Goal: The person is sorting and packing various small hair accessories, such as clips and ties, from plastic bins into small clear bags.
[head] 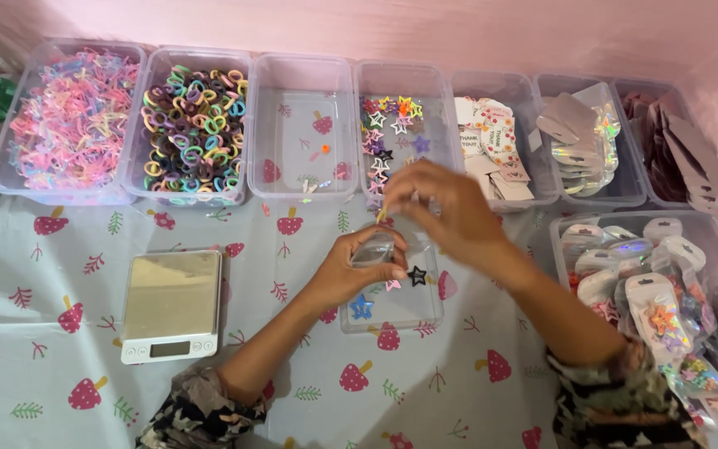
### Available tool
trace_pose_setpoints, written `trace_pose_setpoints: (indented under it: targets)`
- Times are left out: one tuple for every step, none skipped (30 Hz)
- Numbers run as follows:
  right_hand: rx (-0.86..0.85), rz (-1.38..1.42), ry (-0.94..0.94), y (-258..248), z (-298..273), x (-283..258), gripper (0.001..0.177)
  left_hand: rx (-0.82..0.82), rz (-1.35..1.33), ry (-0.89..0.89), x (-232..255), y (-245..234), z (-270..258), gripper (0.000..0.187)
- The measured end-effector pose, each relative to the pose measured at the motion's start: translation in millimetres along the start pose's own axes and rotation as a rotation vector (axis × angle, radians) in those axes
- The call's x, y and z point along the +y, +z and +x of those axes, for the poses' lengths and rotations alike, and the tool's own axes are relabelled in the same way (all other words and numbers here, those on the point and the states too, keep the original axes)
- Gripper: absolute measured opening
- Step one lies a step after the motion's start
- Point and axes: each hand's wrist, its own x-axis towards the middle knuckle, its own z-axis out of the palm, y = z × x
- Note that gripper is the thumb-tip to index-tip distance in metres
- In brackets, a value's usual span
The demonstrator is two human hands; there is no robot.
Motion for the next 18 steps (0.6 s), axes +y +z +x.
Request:
trace_pose_setpoints:
  targets:
    - [-0.001,-0.001,0.001,7,-10,1,0.014,0.001,-0.002,0.000,-3,-2,1,0.042]
    - [0.024,-0.028,-0.043,14,-21,3,0.013,-0.019,-0.007,0.011,-6,-4,2,0.044]
    - [0.050,-0.055,-0.088,21,-31,4,0.013,-0.040,-0.012,0.022,-9,-7,3,0.046]
    - [0.050,-0.056,-0.089,24,-34,3,0.013,-0.041,-0.012,0.022,-17,-10,5,0.046]
    - [0.068,-0.053,-0.105,29,-37,1,0.013,-0.055,-0.006,0.031,-25,-13,5,0.050]
    - [0.087,-0.050,-0.122,33,-41,0,0.014,-0.069,0.000,0.040,-33,-17,6,0.054]
    - [0.090,-0.048,-0.120,32,-41,-4,0.014,-0.071,0.002,0.036,-23,-13,3,0.054]
    - [0.090,-0.019,-0.127,30,-41,-8,0.014,-0.086,0.014,0.045,-14,-9,1,0.061]
    - [0.088,0.009,-0.138,28,-39,-11,0.016,-0.100,0.026,0.058,-4,-5,-1,0.069]
    - [0.089,0.010,-0.139,24,-41,-9,0.016,-0.100,0.028,0.058,-8,-8,-3,0.069]
    - [0.100,-0.004,-0.087,20,-43,-8,0.016,-0.093,-0.020,0.051,-13,-11,-6,0.086]
    - [0.111,-0.018,-0.035,16,-45,-6,0.017,-0.087,-0.068,0.045,-17,-14,-8,0.109]
    - [0.107,-0.014,-0.033,16,-46,-1,0.017,-0.082,-0.070,0.043,-18,-19,-12,0.109]
    - [0.082,-0.032,0.005,16,-48,4,0.018,-0.074,-0.101,0.027,-18,-24,-15,0.117]
    - [0.058,-0.050,0.043,17,-50,8,0.018,-0.067,-0.132,0.009,-19,-29,-19,0.127]
    - [0.056,-0.046,0.046,22,-52,10,0.018,-0.062,-0.133,0.005,-16,-29,-21,0.127]
    - [-0.056,-0.144,0.078,26,-53,13,0.016,-0.058,-0.152,-0.037,-13,-30,-21,0.132]
    - [-0.167,-0.242,0.110,30,-54,15,0.014,-0.053,-0.171,-0.080,-9,-30,-22,0.140]
